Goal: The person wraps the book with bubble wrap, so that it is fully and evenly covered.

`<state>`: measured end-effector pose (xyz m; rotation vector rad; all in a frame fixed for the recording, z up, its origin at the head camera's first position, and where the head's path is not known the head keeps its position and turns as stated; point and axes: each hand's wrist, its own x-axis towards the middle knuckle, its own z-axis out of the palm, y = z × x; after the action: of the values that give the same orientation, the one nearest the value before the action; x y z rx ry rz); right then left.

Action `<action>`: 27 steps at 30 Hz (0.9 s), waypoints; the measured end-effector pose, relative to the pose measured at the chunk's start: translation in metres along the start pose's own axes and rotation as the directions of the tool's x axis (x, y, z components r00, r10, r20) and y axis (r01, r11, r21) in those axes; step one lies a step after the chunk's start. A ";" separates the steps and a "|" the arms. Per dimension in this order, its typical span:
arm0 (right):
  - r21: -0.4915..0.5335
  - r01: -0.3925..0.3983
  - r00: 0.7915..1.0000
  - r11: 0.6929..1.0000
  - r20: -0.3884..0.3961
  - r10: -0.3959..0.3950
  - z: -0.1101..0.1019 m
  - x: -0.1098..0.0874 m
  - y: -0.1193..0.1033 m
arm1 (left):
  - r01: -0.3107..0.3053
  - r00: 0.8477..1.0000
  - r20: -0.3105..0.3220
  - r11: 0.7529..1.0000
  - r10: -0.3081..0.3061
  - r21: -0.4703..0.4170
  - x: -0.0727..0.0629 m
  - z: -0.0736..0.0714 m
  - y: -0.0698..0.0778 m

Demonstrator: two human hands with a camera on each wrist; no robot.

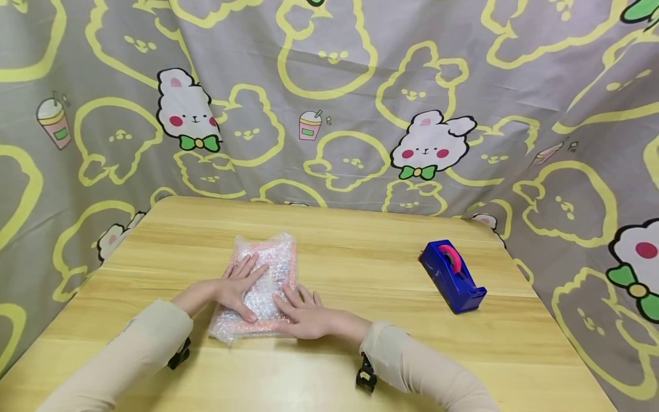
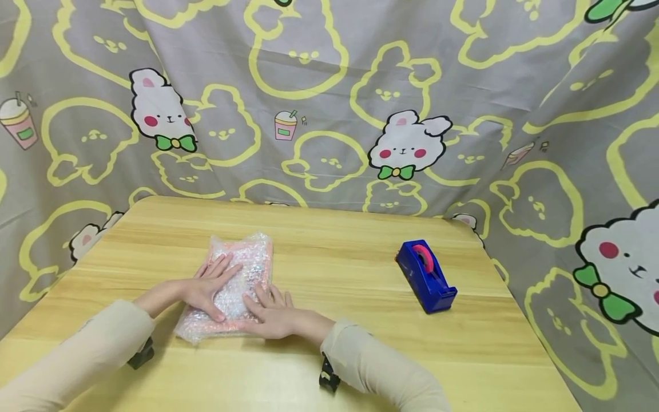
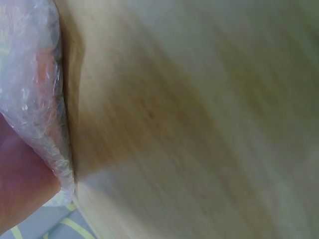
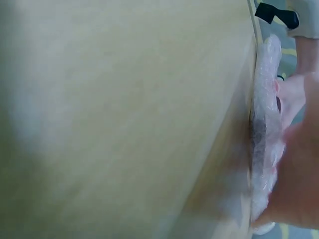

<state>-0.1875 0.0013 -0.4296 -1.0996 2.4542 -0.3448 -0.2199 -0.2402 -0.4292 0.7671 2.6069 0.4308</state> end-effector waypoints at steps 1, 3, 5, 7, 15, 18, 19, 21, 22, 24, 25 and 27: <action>-0.004 -0.002 1.000 1.000 -0.008 0.002 0.000 0.001 -0.001 | 0.000 1.000 0.000 1.000 0.000 0.000 0.000 0.000 0.000; -0.027 -0.011 1.000 1.000 -0.020 0.010 0.001 0.004 -0.003 | 0.000 1.000 0.003 1.000 0.000 0.012 0.000 0.001 -0.001; -0.051 -0.031 0.999 0.998 -0.017 0.030 0.001 0.007 -0.005 | -0.002 1.000 0.007 1.000 0.002 0.017 0.000 0.001 -0.001; -0.073 -0.054 0.999 0.996 -0.008 0.053 0.000 0.009 -0.007 | -0.007 1.000 0.006 1.000 0.006 0.020 0.000 0.001 -0.001; -0.114 -0.061 0.998 0.992 0.014 0.063 -0.002 0.010 -0.010 | 0.011 1.000 0.007 1.000 -0.011 0.021 -0.001 -0.001 0.000; -0.122 -0.066 0.998 0.990 0.015 0.068 -0.002 0.009 -0.011 | 0.009 1.000 0.006 0.999 -0.010 0.032 -0.001 -0.002 0.001; -0.126 -0.072 0.997 0.989 0.020 0.075 -0.001 0.009 -0.011 | 0.002 1.000 0.000 1.000 -0.002 0.028 0.000 -0.002 0.001; -0.136 -0.085 0.996 0.987 0.028 0.090 0.001 0.009 -0.012 | -0.002 1.000 -0.007 0.999 0.002 0.037 0.000 -0.002 0.002; -0.142 -0.095 0.994 0.985 0.033 0.100 0.002 0.009 -0.013 | -0.003 1.000 -0.008 0.999 0.004 0.040 0.000 -0.001 0.002; -0.164 -0.115 0.992 0.980 0.040 0.123 0.005 0.009 -0.014 | -0.008 1.000 -0.011 0.999 0.008 0.036 0.001 0.000 0.002; -0.174 -0.123 0.990 0.977 0.044 0.133 0.007 0.010 -0.015 | -0.010 1.000 -0.013 0.999 0.011 0.034 0.001 0.000 0.002; -0.196 -0.138 0.988 0.971 0.040 0.149 0.009 0.011 -0.015 | -0.007 1.000 -0.011 0.999 0.008 0.038 0.000 0.001 0.002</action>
<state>-0.1800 -0.0175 -0.4345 -0.9839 2.5415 -0.0317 -0.2189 -0.2382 -0.4293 0.7895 2.6307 0.3895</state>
